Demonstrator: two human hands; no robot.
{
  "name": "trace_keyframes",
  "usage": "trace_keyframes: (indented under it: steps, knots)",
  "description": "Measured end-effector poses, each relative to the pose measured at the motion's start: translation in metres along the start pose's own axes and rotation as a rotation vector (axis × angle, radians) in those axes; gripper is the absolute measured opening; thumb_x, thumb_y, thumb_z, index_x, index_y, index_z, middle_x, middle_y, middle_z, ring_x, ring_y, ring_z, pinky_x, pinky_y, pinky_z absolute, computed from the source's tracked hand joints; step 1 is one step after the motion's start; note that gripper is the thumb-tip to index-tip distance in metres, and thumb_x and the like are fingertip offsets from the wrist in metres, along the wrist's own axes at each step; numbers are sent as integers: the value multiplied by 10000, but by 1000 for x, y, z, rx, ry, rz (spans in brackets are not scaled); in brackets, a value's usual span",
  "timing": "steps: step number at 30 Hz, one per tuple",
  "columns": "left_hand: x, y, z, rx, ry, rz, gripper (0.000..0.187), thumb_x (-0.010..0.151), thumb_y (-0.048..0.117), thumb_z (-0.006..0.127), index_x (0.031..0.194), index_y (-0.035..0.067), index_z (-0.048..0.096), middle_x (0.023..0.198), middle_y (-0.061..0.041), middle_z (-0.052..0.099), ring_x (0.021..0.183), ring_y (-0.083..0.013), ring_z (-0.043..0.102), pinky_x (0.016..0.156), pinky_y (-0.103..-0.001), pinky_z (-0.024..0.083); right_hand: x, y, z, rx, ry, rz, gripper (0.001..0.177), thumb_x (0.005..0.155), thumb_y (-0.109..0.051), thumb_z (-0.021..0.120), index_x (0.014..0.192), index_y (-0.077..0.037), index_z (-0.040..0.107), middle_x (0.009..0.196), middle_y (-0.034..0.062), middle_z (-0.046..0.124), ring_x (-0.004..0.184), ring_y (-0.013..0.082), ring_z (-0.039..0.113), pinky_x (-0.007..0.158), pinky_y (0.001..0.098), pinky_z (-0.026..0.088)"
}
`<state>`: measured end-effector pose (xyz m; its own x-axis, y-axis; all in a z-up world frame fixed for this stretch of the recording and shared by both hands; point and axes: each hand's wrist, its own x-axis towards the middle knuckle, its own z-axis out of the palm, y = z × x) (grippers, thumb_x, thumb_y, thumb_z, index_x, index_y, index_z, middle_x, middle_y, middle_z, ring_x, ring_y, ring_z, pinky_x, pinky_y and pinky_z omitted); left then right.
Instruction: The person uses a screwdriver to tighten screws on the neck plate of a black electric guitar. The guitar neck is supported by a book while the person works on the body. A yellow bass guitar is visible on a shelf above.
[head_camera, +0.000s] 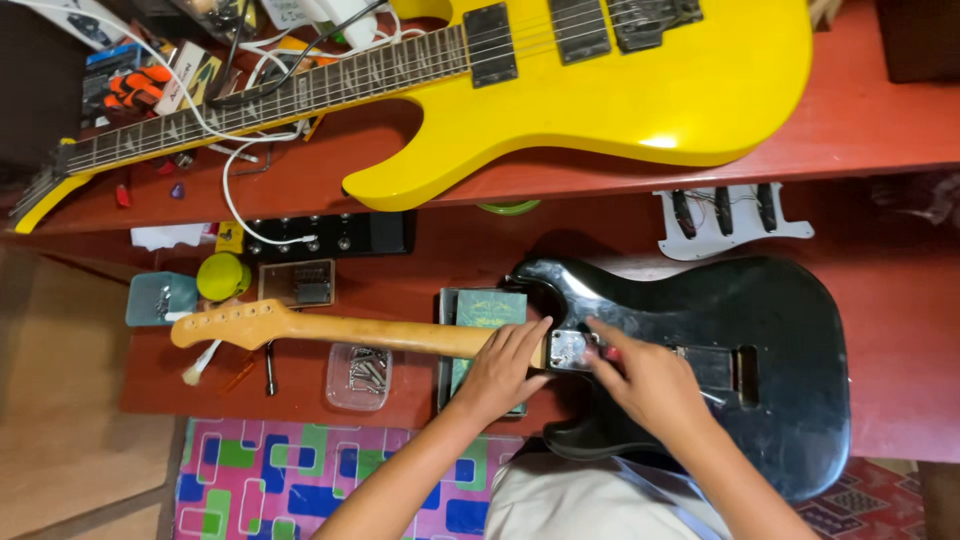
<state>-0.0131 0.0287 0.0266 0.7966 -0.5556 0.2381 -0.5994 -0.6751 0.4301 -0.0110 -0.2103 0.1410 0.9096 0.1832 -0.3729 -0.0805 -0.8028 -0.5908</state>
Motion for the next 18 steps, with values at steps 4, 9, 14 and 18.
trace_keyframes:
  steps: [4,9,14,18]
  knots:
    - [9,12,-20,-167,-56,-119,786,867,356,824,1502,51,474,1341,-115,604,1209,-298,551,1056,-429,464,20,36,51,-241,88,-92,558,857,-626,644,1357,-379,617,971,-84,787,887,263,753,628,424,561]
    - [13,12,-25,-268,32,-118,670,857,288,850,1431,71,579,1274,-81,663,1110,-273,603,991,-405,511,25,45,56,-154,115,-65,563,804,-611,722,1323,-401,662,974,-73,801,870,230,762,637,364,557]
    - [15,8,-25,-331,4,-160,664,845,297,856,1429,118,596,1283,-74,677,1104,-261,612,991,-395,515,26,48,58,-237,112,-83,568,823,-657,664,1335,-414,623,988,-54,797,814,260,767,574,395,556]
    - [17,10,-30,-356,-2,-181,631,846,296,853,1412,150,618,1278,-52,691,1105,-245,628,987,-377,527,22,44,56,-248,130,-93,556,847,-656,629,1338,-395,626,949,-53,796,781,241,767,532,376,540]
